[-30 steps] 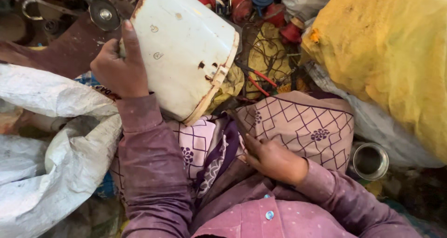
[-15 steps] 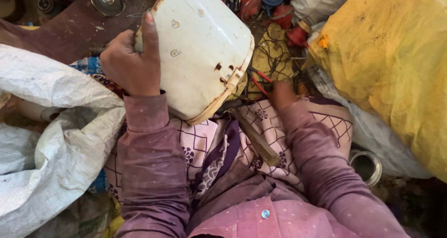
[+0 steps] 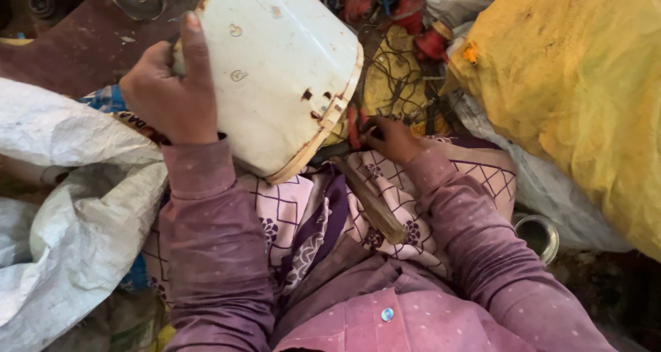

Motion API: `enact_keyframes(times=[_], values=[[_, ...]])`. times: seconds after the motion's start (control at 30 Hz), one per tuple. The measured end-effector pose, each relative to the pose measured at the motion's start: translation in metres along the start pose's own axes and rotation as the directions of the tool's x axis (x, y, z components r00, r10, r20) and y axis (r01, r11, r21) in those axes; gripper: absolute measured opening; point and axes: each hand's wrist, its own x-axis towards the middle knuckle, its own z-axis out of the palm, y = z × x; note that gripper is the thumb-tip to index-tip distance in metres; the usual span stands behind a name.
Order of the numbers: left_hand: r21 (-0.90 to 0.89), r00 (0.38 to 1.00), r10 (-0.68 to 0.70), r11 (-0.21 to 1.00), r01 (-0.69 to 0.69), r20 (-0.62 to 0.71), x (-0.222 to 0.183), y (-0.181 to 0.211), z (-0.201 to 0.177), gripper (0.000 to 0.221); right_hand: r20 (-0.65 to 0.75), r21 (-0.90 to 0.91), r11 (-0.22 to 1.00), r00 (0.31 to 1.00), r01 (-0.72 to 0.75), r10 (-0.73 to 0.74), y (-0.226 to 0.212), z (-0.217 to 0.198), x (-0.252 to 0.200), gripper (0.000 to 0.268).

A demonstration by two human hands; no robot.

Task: The person sits on the floor and uses pliers to cut wires inside a white cylindrical appliance. They then use a hammer and a metal rod to pry and separate the casing, exposing the internal components.

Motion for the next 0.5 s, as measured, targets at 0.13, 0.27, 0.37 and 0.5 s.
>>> enact_keyframes(times=[0.13, 0.27, 0.37, 0.5], values=[[0.018, 1.000, -0.017, 1.000, 0.017, 0.014, -0.002, -0.004, 0.001, 0.063, -0.335, -0.137, 0.989, 0.942, -0.062, 0.013, 0.035, 0.006, 0.008, 0.019], [0.013, 0.999, -0.038, 0.999, 0.038, 0.007, -0.001, -0.005, 0.002, 0.070, -0.400, -0.221, 0.929, 0.896, -0.296, 0.190, 0.058, 0.005, 0.023, 0.027], [-0.011, 1.000, -0.027, 1.000, 0.027, 0.010, -0.001, -0.003, 0.001, 0.061, -0.248, -0.278, 0.901, 0.931, -0.334, 0.269, 0.055, 0.005, 0.027, 0.058], [0.007, 0.999, -0.033, 0.999, 0.033, 0.000, -0.003, -0.002, 0.001, 0.058, -0.034, -0.242, 0.860, 0.889, -0.450, 0.456, 0.048, 0.008, 0.025, 0.084]])
